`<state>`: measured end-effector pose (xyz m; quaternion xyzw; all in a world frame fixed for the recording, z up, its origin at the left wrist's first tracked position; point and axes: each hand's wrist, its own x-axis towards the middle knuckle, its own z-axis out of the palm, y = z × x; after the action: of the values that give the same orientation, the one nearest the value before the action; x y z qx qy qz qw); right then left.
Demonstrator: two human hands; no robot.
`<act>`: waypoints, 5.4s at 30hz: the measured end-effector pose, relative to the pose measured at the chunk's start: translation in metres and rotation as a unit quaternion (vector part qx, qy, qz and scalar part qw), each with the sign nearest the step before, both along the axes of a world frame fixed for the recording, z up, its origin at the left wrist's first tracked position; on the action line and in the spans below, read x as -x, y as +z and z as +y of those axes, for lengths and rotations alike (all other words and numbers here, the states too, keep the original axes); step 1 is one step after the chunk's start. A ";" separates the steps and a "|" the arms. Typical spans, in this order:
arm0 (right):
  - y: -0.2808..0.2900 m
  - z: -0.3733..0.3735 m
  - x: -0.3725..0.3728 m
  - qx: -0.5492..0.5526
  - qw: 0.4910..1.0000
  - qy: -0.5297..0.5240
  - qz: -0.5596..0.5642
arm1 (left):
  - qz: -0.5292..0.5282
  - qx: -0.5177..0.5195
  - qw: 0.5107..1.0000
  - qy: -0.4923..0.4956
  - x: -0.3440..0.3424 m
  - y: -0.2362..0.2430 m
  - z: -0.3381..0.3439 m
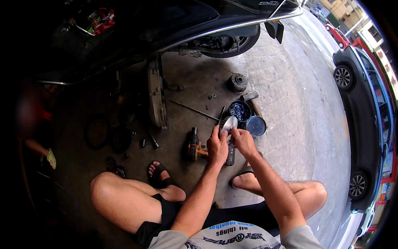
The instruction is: The person handles a variator pulley with roller weights, applies grease from a container onto the metal parts, and wipes them with a cloth. The person then applies grease into the clutch pulley assembly, closes the grease container lid, and wipes hands with a cloth.
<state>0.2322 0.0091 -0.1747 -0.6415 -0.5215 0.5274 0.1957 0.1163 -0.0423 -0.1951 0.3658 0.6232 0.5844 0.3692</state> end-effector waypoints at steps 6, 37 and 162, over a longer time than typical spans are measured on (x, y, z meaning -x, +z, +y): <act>0.024 -0.020 0.010 -0.368 0.890 0.106 -0.247 | 0.033 -0.008 0.999 0.024 0.007 0.005 0.000; 0.020 -0.011 0.004 0.056 0.996 -0.009 0.075 | -0.051 -0.033 0.997 0.048 0.002 -0.018 0.002; 0.065 -0.039 -0.005 -0.425 0.904 -0.055 -0.011 | -0.367 -0.063 0.928 -0.024 -0.011 0.042 0.000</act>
<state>0.2370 -0.0299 -0.1095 -0.5308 -0.6619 0.2374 0.4730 0.1276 -0.0426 -0.1526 0.1633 0.3972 0.7068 0.5621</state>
